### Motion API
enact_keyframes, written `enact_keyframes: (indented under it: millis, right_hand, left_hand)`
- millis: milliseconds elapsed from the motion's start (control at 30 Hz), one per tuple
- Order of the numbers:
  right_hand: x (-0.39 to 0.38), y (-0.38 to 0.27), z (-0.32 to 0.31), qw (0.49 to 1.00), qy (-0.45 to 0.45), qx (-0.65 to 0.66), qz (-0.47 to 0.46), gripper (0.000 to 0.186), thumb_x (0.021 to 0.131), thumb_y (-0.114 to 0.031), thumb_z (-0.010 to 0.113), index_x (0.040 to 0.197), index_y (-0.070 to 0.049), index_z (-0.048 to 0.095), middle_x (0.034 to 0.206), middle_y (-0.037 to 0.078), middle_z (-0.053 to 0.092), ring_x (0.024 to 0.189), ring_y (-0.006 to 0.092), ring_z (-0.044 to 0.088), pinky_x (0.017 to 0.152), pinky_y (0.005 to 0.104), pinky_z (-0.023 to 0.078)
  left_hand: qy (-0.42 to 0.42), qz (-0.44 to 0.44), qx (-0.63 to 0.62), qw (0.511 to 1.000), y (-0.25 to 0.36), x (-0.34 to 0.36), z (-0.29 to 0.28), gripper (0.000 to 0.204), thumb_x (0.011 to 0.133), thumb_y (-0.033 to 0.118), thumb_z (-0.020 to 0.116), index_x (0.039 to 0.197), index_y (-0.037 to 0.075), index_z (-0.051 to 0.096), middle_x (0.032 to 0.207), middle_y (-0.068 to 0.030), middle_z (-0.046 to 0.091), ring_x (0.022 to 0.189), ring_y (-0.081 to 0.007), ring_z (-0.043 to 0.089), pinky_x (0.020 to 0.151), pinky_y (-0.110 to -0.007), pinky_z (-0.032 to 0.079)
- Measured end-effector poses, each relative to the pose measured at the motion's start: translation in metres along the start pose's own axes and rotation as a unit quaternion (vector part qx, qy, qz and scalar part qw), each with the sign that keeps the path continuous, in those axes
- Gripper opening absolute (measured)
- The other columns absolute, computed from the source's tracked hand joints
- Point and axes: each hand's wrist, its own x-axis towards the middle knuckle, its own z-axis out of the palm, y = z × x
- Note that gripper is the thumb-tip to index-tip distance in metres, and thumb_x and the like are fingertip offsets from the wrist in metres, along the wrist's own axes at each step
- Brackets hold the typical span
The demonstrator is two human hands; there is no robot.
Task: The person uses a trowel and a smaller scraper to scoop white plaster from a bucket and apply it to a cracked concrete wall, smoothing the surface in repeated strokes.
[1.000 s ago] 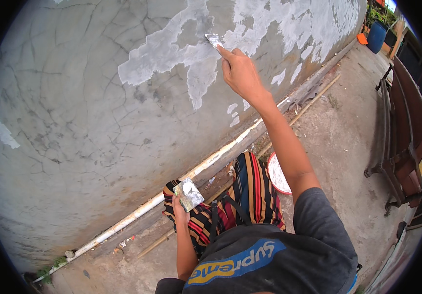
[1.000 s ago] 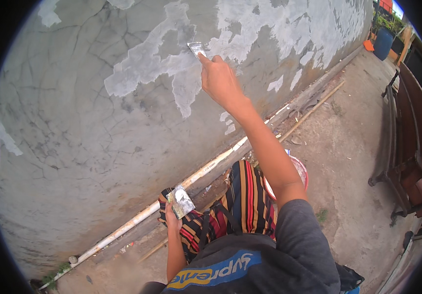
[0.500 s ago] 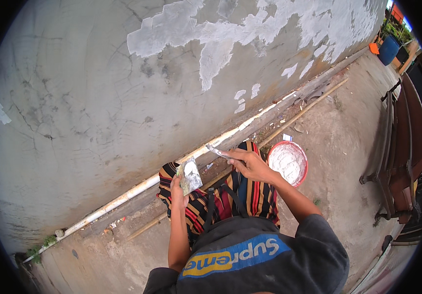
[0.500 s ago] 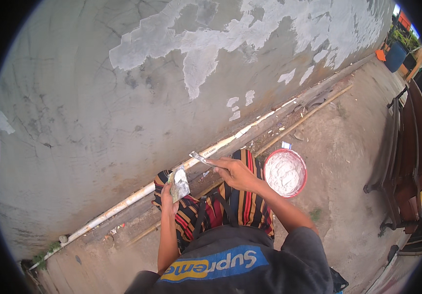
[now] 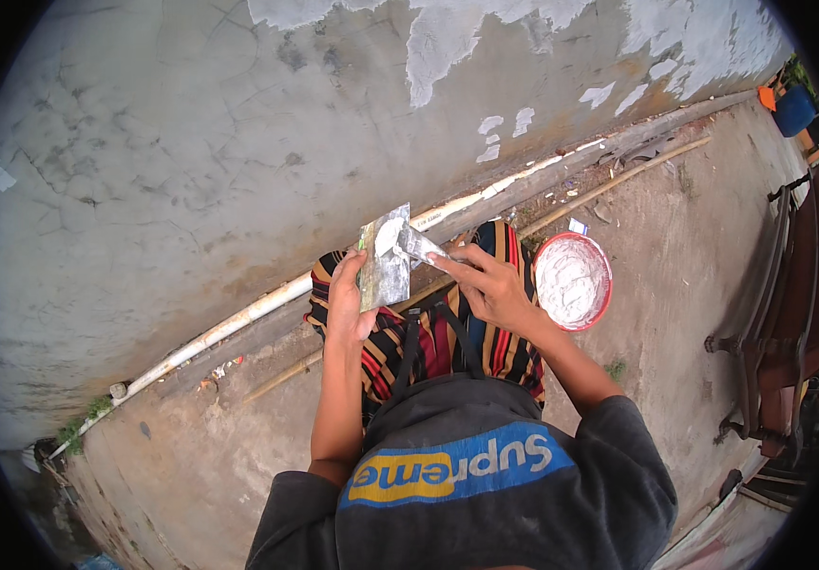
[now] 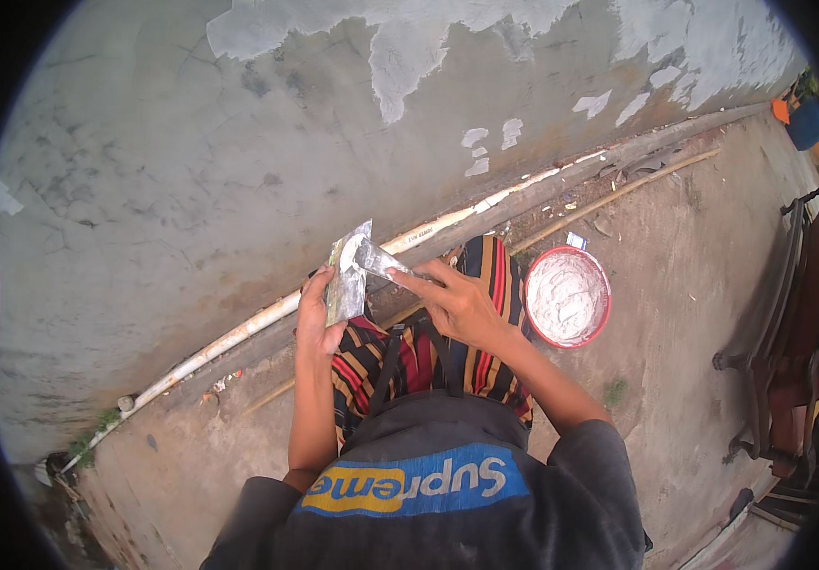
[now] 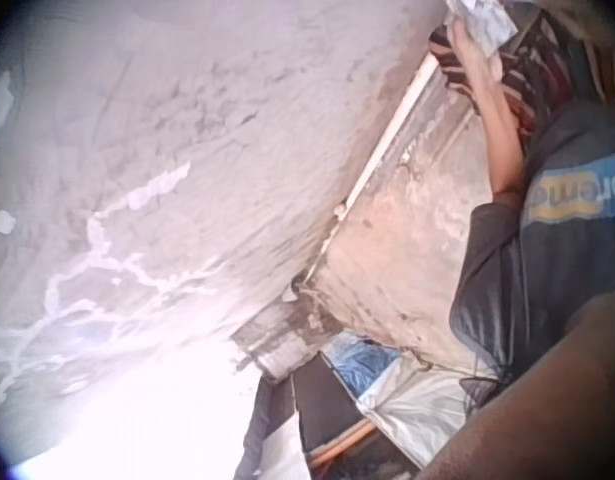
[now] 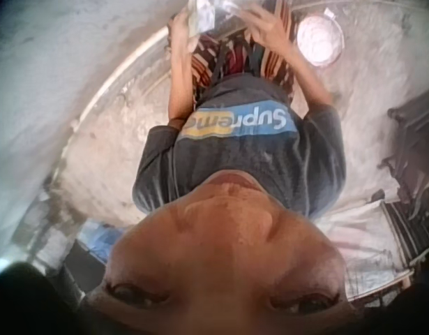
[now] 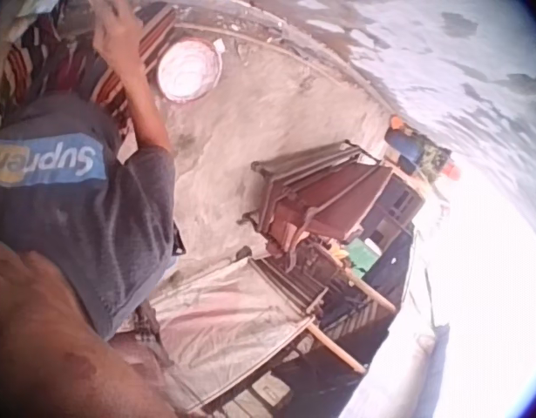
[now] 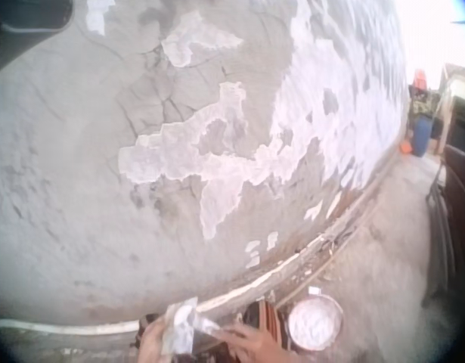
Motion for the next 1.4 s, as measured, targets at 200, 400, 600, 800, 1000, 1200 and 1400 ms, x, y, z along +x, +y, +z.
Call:
enact_keyframes:
  millis: [200,400,600,800,1000,1200,1400]
  right_hand:
    - [-0.010,0.002,-0.006,0.999,-0.010,-0.027,-0.013,0.073,0.070,0.012,0.062,0.136,-0.019,0.058,0.100,0.011,0.060,0.080,0.0265,0.063,0.063,0.0353,0.053]
    - [-0.038,0.014,-0.015,0.985,-0.123,-0.118,-0.014,0.060,0.080,0.000,0.062,0.135,-0.022,0.058,0.101,0.005,0.062,0.077,0.0244,0.065,0.052,0.0352,0.049]
    - [-0.009,0.005,-0.050,0.982,-0.147,-0.068,0.101,0.045,0.084,-0.002,0.060,0.129,-0.011,0.061,0.093,0.015,0.067,0.074,0.0337,0.065,0.057,0.0419,0.050]
    - [0.021,-0.001,-0.055,0.960,-0.233,-0.141,0.063,0.029,0.089,-0.008,0.058,0.116,-0.005,0.068,0.080,0.016,0.065,0.068,0.0367,0.064,0.059,0.0433,0.050]
    - [0.028,0.002,-0.049,0.961,-0.235,-0.140,0.050,0.030,0.088,-0.011,0.061,0.117,-0.004,0.067,0.084,0.017,0.064,0.071,0.0379,0.063,0.061,0.0442,0.050]
    - [0.013,0.006,-0.038,0.978,-0.021,0.054,0.203,0.028,0.087,-0.004,0.069,0.114,-0.001,0.067,0.085,0.008,0.059,0.066,0.0126,0.055,0.057,0.0280,0.043]
    - [0.000,0.013,0.000,0.977,0.156,0.059,0.131,0.035,0.082,0.005,0.069,0.115,-0.006,0.071,0.090,0.010,0.063,0.073,0.0149,0.058,0.061,0.0267,0.045]
  left_hand:
    - [0.018,-0.016,0.008,1.000,0.005,-0.006,0.011,0.021,0.096,0.017,0.056,0.112,0.003,0.057,0.100,-0.0090,0.067,0.084,-0.0209,0.068,0.071,-0.038,0.059]
    - [0.033,0.008,0.023,0.999,0.024,-0.009,0.005,0.022,0.097,0.016,0.055,0.113,0.003,0.058,0.102,-0.0080,0.067,0.083,-0.0164,0.068,0.073,-0.031,0.057]
    - [0.038,0.146,0.312,0.938,0.024,-0.006,-0.001,0.026,0.100,0.016,0.048,0.117,-0.003,0.053,0.101,-0.0095,0.063,0.086,-0.0182,0.060,0.080,-0.032,0.049]
    - [-0.009,0.192,0.536,0.822,0.023,-0.007,-0.002,0.021,0.101,0.014,0.043,0.109,-0.005,0.049,0.086,-0.0132,0.056,0.078,-0.0179,0.049,0.074,-0.033,0.041]
    - [-0.008,0.189,0.508,0.840,0.013,0.001,-0.012,0.024,0.101,0.014,0.044,0.114,-0.005,0.051,0.093,-0.0117,0.061,0.084,-0.0201,0.054,0.080,-0.033,0.043]
    - [0.025,-0.023,0.161,0.986,0.020,-0.006,-0.005,0.031,0.097,0.016,0.051,0.122,-0.003,0.054,0.111,-0.0121,0.064,0.099,-0.0211,0.065,0.087,-0.033,0.053]
    - [0.015,-0.091,0.025,0.995,0.009,0.000,-0.008,0.026,0.092,0.017,0.061,0.112,0.001,0.060,0.097,-0.0099,0.069,0.084,-0.0202,0.070,0.072,-0.033,0.059]
